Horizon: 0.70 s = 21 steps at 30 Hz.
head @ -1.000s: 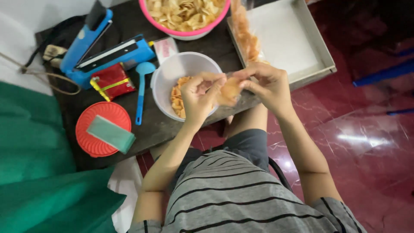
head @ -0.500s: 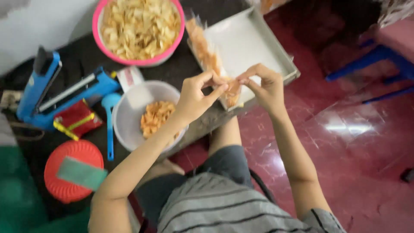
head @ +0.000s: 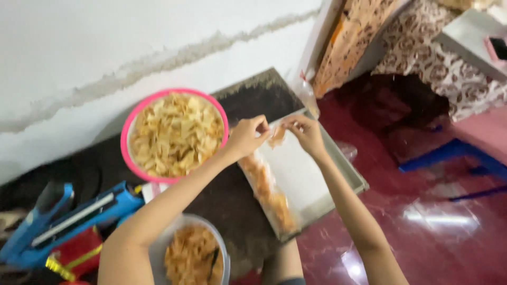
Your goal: The person is filling long, narrow plastic bags with seasoned chips using their hands and tongs.
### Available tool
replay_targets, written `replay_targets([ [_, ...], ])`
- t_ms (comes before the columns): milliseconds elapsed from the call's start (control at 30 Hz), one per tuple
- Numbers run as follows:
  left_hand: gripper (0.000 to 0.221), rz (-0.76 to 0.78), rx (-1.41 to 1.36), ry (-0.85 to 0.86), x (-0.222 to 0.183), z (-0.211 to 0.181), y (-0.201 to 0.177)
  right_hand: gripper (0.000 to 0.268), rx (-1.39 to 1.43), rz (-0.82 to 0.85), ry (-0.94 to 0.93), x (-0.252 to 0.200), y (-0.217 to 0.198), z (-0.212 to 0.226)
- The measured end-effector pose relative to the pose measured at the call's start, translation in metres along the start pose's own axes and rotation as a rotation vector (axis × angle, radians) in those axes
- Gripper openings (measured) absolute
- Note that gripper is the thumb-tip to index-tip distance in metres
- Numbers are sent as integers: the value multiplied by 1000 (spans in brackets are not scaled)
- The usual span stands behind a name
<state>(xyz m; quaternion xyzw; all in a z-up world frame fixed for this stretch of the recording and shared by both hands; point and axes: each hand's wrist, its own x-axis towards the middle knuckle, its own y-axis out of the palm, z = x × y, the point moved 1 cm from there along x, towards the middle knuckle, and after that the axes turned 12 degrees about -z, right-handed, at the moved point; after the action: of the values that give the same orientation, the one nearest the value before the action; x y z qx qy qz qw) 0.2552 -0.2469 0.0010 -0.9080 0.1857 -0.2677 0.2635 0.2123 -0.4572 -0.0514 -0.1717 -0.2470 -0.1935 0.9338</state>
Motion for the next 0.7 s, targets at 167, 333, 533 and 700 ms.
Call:
replay_targets([
  [167, 14, 81, 93, -104, 26, 42, 10, 9, 30, 73, 118, 24, 39, -47],
  [333, 16, 149, 304, -60, 31, 112, 42, 9, 120, 174, 220, 22, 67, -77],
  [533, 15, 103, 478, -22, 22, 125, 49, 10, 207, 230, 277, 19, 78, -79],
  [700, 14, 109, 547, 16, 23, 108, 38, 10, 263, 247, 313, 19, 83, -80],
])
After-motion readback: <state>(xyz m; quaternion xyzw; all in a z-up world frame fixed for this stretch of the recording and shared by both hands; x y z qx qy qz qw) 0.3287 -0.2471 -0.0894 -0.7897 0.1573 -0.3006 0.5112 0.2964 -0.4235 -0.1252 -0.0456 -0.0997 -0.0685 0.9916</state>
